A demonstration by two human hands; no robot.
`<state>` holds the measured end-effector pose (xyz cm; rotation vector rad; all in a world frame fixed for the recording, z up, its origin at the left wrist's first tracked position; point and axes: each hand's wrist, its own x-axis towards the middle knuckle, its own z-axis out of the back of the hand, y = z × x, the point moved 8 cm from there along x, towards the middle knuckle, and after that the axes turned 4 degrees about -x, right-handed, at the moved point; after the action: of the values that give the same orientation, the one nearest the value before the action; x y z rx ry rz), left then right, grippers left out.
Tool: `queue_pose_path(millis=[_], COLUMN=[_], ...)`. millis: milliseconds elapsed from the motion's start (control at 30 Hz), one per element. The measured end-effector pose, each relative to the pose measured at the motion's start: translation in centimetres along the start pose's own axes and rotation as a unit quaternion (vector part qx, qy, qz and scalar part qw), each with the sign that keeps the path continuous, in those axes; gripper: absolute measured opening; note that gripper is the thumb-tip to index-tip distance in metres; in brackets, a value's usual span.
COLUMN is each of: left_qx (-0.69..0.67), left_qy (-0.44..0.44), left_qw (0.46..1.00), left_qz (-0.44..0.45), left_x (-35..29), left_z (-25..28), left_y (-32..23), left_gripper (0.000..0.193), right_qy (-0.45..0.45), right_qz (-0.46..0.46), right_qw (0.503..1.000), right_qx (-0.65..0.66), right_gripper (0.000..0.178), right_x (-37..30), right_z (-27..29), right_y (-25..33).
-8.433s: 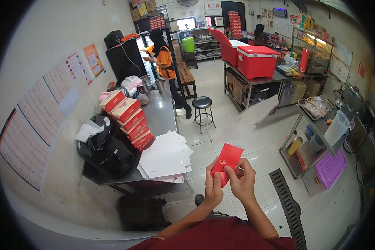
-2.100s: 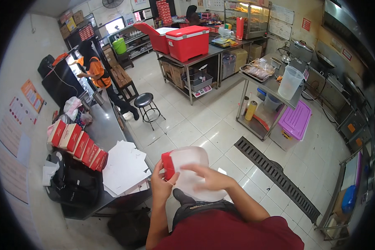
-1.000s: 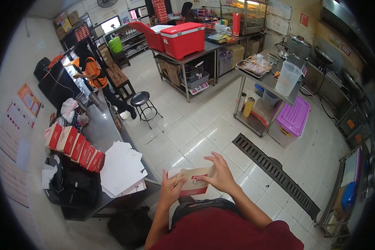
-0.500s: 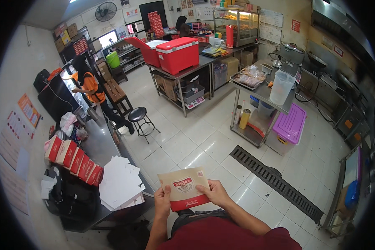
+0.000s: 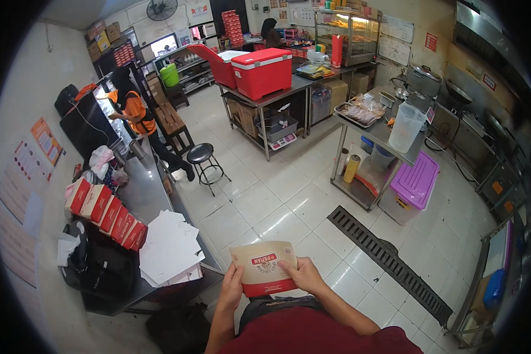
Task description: The person assembles red and white cardboard food boxes by folding and interlocking the flaps. They repeatedly pick up flat box blanks, fold the sides, and secure the structure. The person stacks the finished boxes on a nearby table and shelf.
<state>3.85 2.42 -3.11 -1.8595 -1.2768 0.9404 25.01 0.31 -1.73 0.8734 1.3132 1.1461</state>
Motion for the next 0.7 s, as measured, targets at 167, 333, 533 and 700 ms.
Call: queue_pose_path(millis=[167,333,533,700], left_qx=[0.07,0.216,0.413,0.512], left_qy=[-0.018,-0.051,-0.128,-0.124], left_qw=[0.996,0.973,0.902,0.839], left_qz=[0.055,0.058,0.022,0.137], left_x=[-0.6,-1.4,-2.3,-2.5], left_z=[1.4,1.7,3.6,5.8], left_y=[0.0,-1.7,-3.3,-1.8], left_gripper=[0.049,0.046,0.055,0.057], right_qy=[0.029,-0.081,-0.11,-0.037], right_qz=[0.042,0.1,0.002,-0.085], right_qw=[0.997,0.992,0.956,0.912], right_qx=[0.056,-0.021,-0.27,-0.4], right_gripper=[0.036,0.053,0.074,0.088], right_x=[-0.2,0.3,0.2,0.7], right_z=[-0.4,0.7,1.8,1.5], right_y=[0.9,0.7,0.6,-1.4])
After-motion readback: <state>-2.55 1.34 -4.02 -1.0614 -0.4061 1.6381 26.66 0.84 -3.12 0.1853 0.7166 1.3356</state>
